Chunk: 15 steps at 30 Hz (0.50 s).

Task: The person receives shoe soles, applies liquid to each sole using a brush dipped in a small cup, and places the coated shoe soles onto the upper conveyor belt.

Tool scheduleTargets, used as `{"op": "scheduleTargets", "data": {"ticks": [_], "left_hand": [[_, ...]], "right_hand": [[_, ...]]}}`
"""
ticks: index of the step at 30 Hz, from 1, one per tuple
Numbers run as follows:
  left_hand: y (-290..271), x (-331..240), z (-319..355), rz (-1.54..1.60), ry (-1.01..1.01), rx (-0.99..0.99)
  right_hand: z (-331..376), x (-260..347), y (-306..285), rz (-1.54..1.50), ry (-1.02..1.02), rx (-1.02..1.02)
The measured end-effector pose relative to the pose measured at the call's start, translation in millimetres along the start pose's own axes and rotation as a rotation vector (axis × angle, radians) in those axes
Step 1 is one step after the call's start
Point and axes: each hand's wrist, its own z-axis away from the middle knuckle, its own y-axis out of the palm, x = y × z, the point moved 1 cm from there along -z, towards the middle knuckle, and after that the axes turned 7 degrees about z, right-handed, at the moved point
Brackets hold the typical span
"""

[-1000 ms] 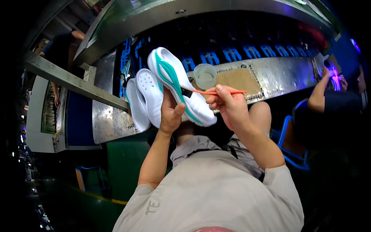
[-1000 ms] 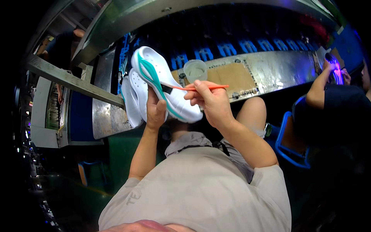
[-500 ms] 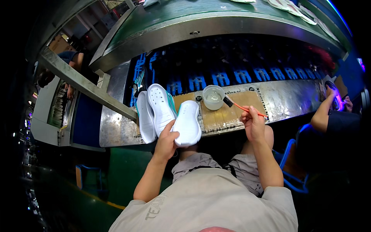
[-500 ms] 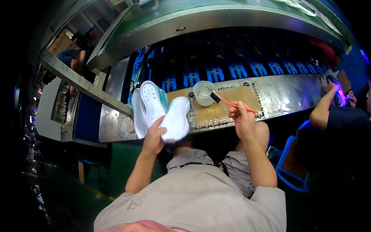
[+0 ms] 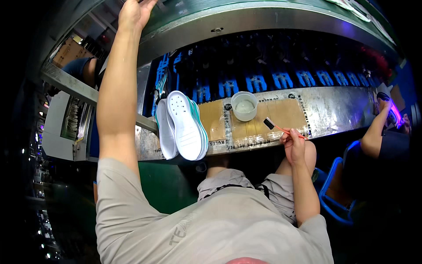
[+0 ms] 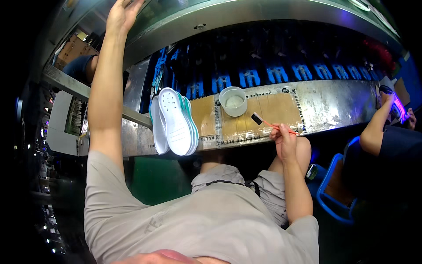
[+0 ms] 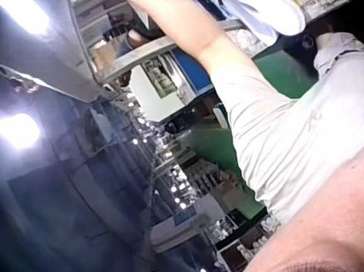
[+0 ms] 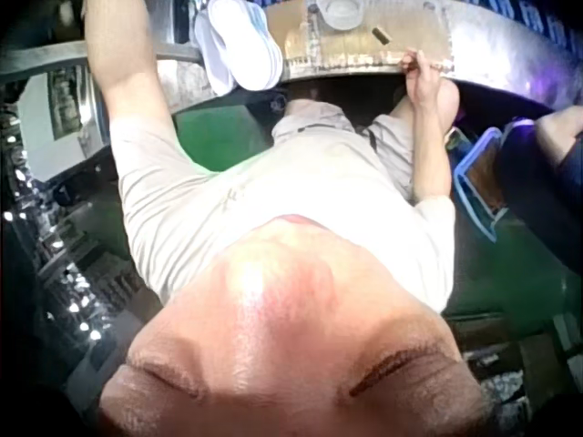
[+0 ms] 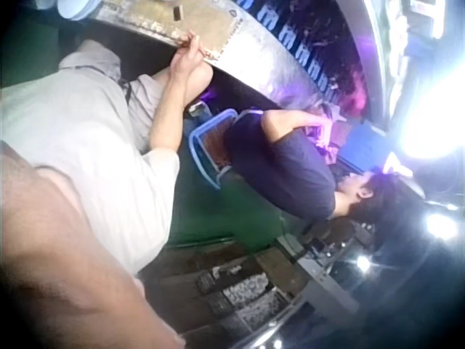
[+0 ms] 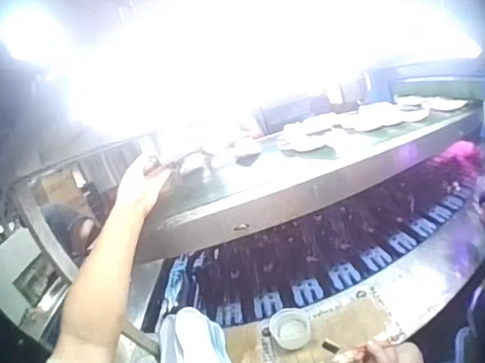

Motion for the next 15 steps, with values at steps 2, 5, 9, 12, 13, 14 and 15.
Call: {"op": "scheduleTargets", "data": {"ticks": [2, 5, 9, 12, 13, 14, 15], "left_hand": [[-14, 3, 7, -0.645, -0.032, 0.009], [28, 44, 71, -0.487, 0.153, -0.192], [25, 43, 225, -1.284, 0.135, -0.247], [11, 52, 334, -1.608, -0.356, -0.224], [8, 62, 364, -1.647, -0.456, -0.182], [7, 70, 388, -1.685, -0.560, -0.139], [5, 76, 404, -1.636, -0.727, -0.127]], "right_hand": [[-4, -1, 1, 0.001, -0.011, 0.022], [0, 1, -6, 0.026, -0.027, 0.006], [-5, -5, -4, 0.038, 0.001, 0.046], [0, -8, 2, 0.071, 0.015, 0.106], [1, -6, 5, 0.082, 0.013, 0.105], [3, -5, 9, 0.099, 0.019, 0.088], [5, -3, 13, 0.118, 0.026, 0.069]]}}
